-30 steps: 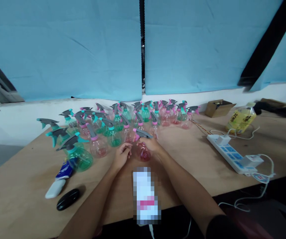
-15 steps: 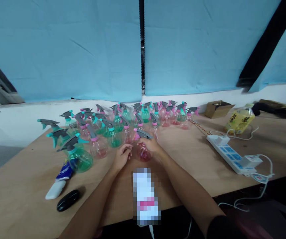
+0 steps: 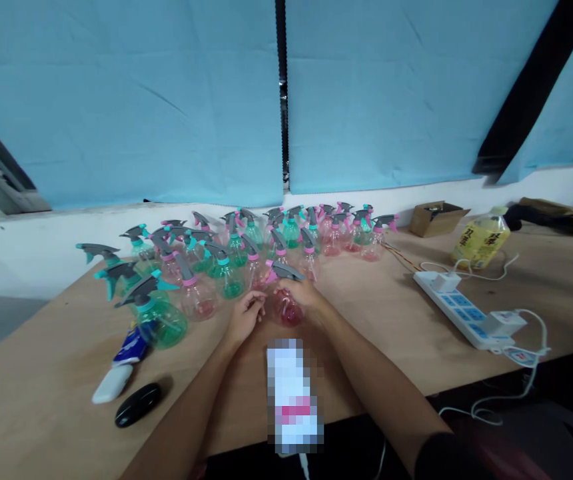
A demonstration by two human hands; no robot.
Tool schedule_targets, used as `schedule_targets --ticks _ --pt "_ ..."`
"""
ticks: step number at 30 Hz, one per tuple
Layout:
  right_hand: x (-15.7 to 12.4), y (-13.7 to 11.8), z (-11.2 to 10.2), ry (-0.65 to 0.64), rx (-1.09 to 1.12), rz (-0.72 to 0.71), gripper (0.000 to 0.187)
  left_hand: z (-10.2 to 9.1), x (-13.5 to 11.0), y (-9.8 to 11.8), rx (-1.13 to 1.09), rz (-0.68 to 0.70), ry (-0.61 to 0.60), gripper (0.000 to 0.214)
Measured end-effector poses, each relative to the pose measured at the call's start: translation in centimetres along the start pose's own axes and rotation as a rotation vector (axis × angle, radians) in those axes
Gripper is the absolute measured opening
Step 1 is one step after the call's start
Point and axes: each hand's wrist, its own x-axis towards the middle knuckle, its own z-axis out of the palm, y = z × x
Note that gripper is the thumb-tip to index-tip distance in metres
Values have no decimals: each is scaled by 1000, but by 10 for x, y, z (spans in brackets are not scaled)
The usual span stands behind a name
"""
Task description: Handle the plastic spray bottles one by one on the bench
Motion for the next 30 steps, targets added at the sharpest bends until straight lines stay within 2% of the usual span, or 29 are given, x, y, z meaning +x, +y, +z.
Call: schedule_targets --ticks 5,11,15,20,30 --pt "-1 3 -1 -5 25 41 8 0 0 -1 9 0 -5 25" --pt "1 10 -2 -14 45 -12 9 0 1 -2 19 3 -11 26" --pt "1 9 -2 -23 40 16 11 1 1 -2 21 14 -23 26" --pt "1 9 -2 -35 58 12 22 0 2 -8 13 19 -31 25" --pt "0 3 0 -12 3 44 12 1 0 -3 27 11 -33 25"
